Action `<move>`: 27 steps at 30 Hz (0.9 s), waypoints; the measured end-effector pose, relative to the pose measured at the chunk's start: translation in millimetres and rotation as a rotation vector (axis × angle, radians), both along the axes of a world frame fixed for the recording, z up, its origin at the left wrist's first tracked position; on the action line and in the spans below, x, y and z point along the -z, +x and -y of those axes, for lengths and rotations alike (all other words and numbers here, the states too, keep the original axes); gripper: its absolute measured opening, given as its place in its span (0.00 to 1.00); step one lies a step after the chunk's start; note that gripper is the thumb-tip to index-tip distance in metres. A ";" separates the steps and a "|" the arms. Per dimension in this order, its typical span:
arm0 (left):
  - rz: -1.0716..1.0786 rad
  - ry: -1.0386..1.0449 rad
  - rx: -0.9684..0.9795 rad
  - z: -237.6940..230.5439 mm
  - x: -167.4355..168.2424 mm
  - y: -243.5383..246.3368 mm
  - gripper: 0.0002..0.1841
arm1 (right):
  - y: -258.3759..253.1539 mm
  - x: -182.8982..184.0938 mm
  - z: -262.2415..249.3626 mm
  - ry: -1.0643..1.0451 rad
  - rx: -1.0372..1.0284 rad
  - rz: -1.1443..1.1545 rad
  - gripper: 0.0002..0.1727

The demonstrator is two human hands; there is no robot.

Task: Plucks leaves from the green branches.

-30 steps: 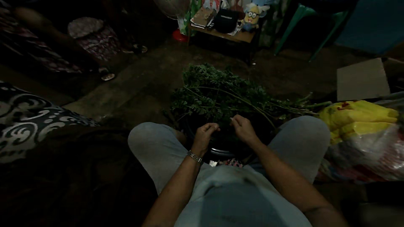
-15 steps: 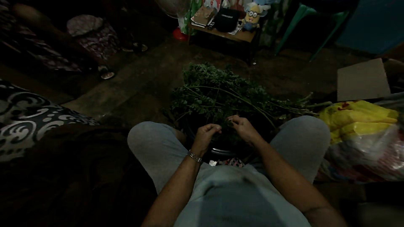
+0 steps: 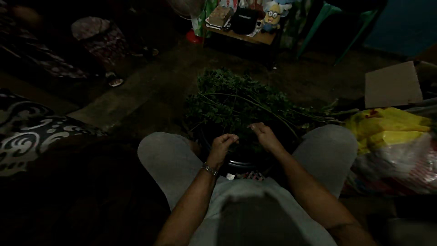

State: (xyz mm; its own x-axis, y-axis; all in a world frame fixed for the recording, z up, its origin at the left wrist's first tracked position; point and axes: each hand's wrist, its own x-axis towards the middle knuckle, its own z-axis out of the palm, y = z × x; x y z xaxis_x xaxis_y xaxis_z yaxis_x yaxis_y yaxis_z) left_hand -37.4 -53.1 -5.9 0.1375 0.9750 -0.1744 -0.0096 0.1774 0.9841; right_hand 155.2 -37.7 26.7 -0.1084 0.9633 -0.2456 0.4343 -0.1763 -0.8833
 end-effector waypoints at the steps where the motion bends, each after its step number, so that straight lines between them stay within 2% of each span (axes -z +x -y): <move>1: 0.006 0.001 -0.006 -0.1 0.2 -0.1 0.09 | -0.5 -1.5 0.3 -0.028 -0.025 -0.012 0.22; 4: -0.007 0.004 -0.007 -0.2 0.5 0.0 0.08 | -1.7 -2.2 3.8 -0.099 -0.049 -0.067 0.19; 7: -0.022 0.019 0.014 0.5 -1.9 0.9 0.09 | -4.1 -2.3 8.8 -0.064 -0.019 -0.072 0.18; 12: -0.009 0.058 0.009 2.1 -5.1 -2.4 0.10 | -13.1 7.3 10.9 0.250 -0.026 0.067 0.13; 14: 0.009 0.042 0.011 1.8 -4.7 -2.2 0.10 | -12.9 9.3 10.1 0.286 0.007 0.121 0.14; 17: 0.007 0.002 0.004 1.2 -6.8 -2.3 0.10 | -11.4 7.7 8.3 0.211 0.065 0.101 0.16; 21: 0.023 0.001 -0.019 0.2 -4.9 -2.2 0.09 | -15.9 0.4 11.3 0.012 0.041 -0.088 0.18; 24: 0.048 0.005 -0.035 -0.4 -1.0 -1.3 0.09 | -17.6 4.6 12.2 -0.001 0.017 -0.115 0.16; 27: 0.049 0.007 -0.036 0.3 0.1 -0.4 0.08 | -17.7 4.4 12.2 0.059 0.011 -0.039 0.14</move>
State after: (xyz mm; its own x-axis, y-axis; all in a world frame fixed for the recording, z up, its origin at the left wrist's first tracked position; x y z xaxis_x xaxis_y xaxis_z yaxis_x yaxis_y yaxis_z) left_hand -37.8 -53.4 -6.1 0.1107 0.9807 -0.1610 -0.0638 0.1687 0.9836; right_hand 137.6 -49.9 22.3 -0.1060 0.9772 -0.1840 0.3972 -0.1280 -0.9087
